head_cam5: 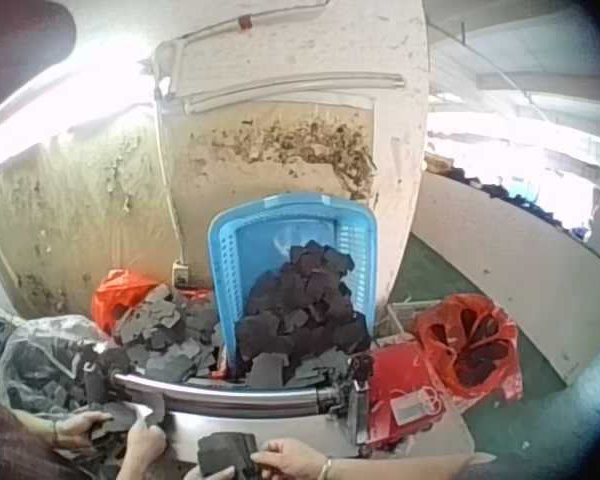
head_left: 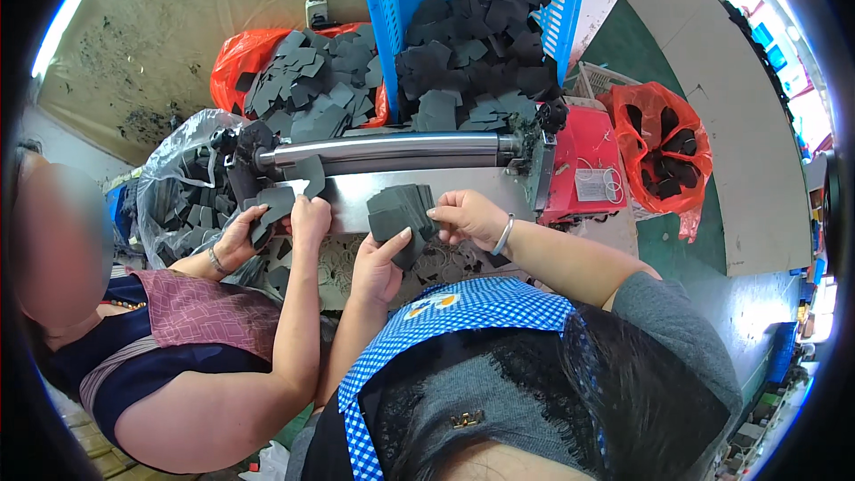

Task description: Applying adhesive to shoe component pieces using a motorized roller machine.

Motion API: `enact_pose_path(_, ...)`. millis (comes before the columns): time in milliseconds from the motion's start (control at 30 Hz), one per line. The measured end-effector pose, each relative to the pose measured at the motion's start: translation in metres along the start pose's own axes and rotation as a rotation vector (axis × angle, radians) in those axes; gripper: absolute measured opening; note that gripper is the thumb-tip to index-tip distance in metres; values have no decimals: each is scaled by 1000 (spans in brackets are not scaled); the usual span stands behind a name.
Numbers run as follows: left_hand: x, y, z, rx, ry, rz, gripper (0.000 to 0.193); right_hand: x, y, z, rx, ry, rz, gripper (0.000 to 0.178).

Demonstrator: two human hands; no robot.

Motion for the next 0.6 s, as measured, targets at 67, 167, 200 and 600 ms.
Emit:
enact_pose_path(67, 0, 1, -1, 13, 9, -4, 25, 2, -1, 2, -32, -26, -32, 21)
enact_pose_path(167, 1, 2, 1, 1, 15, 10, 24, 0, 1, -1, 39, -95, -121, 21)
enact_pose_path(200, 2, 2, 2, -12, 10, 36, 24, -2, 0, -3, 46, -136, -122, 21)
enact_pose_path(600, -5, 4, 0, 135, 120, -55, 24, -38, -12, -14, -65, 285, -388, 18)
Point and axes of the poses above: each hand's wrist, its own z-axis away from the middle knuckle, its own x-axis out of the palm, y = z × x, the point moved 3 cm from there along -z, towards the middle knuckle, and after that the axes turned 13 degrees about x, right-handed, at the moved point
